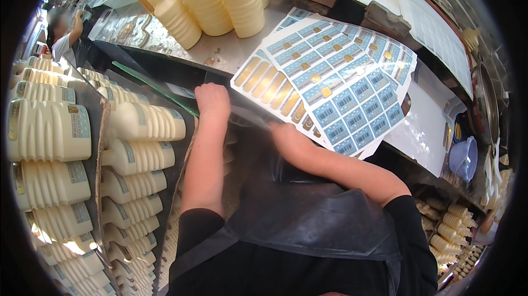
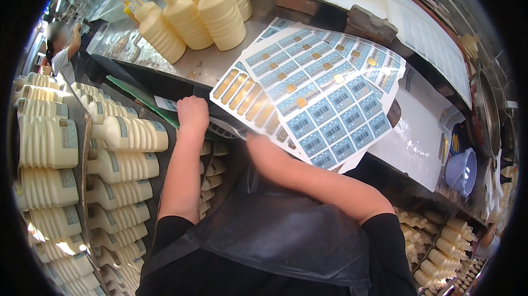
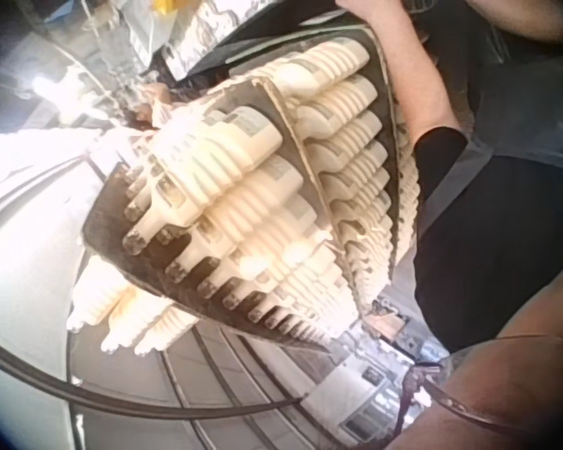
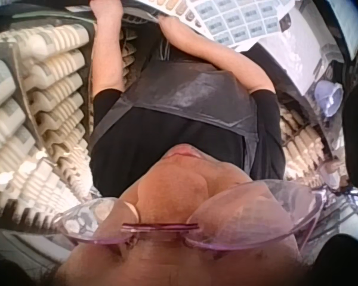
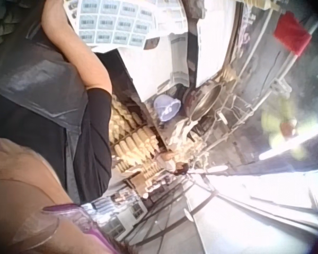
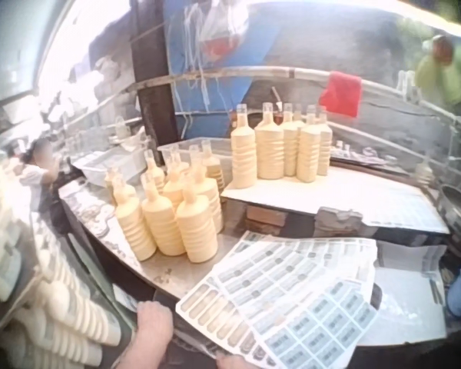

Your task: The person applies adhesive labels to the neck and body of cream-colored plastic bottles. They peel labels from a sheet, align them on the bottles, and smooth them down by hand. The person also handles sheets of labels, separating and organizing them on the work surface.

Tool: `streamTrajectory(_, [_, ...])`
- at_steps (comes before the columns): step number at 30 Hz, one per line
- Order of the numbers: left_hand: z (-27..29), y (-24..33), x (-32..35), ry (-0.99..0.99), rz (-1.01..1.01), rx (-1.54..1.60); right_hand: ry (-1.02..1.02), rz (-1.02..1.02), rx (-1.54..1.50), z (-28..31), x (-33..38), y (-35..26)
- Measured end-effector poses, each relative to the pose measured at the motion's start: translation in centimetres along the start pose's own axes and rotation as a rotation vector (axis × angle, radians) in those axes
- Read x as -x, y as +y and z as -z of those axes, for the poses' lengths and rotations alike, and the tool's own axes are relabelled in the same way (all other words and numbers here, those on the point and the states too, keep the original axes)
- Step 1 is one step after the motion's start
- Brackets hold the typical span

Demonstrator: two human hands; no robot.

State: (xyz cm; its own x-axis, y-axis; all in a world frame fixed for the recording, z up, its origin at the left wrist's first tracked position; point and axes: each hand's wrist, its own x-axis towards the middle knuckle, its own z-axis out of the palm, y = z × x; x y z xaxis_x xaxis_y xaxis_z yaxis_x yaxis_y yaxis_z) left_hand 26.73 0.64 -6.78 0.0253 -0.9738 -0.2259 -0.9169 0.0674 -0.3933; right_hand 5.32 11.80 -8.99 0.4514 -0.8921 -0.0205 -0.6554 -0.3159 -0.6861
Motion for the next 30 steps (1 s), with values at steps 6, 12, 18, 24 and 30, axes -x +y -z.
streamTrajectory(6, [8.8,-1.6,3.5,0.166,-0.002,-0.137,-0.043,-0.027,0.021,0.6,0.3,-1.1])
streamTrajectory(12, [14.3,-4.2,9.5,0.67,-0.078,0.001,0.017,0.201,-0.019,4.9,1.8,-4.1])
streamTrajectory(18, [18.5,-5.3,14.1,1.019,0.067,0.024,0.103,0.157,-0.442,12.5,3.4,-6.8])
streamTrajectory(24, [20.5,-6.7,15.4,1.386,0.27,0.026,0.507,0.024,-0.804,22.0,6.5,-6.7])
streamTrajectory(30, [22.2,-8.9,13.2,1.729,0.456,0.125,1.446,0.462,-0.218,31.6,9.3,-4.9])
